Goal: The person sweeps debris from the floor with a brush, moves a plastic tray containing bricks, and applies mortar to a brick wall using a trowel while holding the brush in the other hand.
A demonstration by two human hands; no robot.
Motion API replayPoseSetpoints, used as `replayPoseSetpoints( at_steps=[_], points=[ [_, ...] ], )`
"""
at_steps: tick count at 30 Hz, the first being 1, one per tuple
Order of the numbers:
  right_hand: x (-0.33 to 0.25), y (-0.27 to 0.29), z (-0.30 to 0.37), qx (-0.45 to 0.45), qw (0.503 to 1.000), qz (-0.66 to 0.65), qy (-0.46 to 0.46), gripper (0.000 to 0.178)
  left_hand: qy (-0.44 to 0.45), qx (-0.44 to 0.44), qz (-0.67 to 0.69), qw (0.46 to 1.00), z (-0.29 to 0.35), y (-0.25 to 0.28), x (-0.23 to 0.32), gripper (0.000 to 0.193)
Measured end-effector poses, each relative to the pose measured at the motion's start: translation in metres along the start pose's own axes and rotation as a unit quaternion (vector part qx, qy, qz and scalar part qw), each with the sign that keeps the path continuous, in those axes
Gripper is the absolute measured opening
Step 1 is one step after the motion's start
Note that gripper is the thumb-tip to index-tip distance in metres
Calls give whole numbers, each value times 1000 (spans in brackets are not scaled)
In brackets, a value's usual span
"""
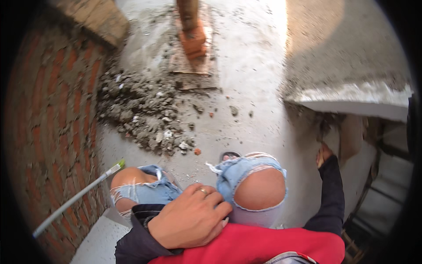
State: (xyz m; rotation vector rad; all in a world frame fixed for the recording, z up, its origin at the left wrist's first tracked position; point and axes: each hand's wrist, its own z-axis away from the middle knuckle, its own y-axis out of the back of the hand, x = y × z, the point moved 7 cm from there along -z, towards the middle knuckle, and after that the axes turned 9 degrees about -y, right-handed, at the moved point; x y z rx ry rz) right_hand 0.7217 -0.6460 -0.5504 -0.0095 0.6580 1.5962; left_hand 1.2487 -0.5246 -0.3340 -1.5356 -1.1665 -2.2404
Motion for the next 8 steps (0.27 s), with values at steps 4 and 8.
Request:
replayPoseSetpoints(
  at_steps=[4,8],
  points=[
    [28,-98,82,30,984,129,-116,37,57,103,8,993,27,23,-13,25],
    [-52,-217,191,-174,955,226,81,38,144,152,54,976,50,47,-25,28]
  ],
)
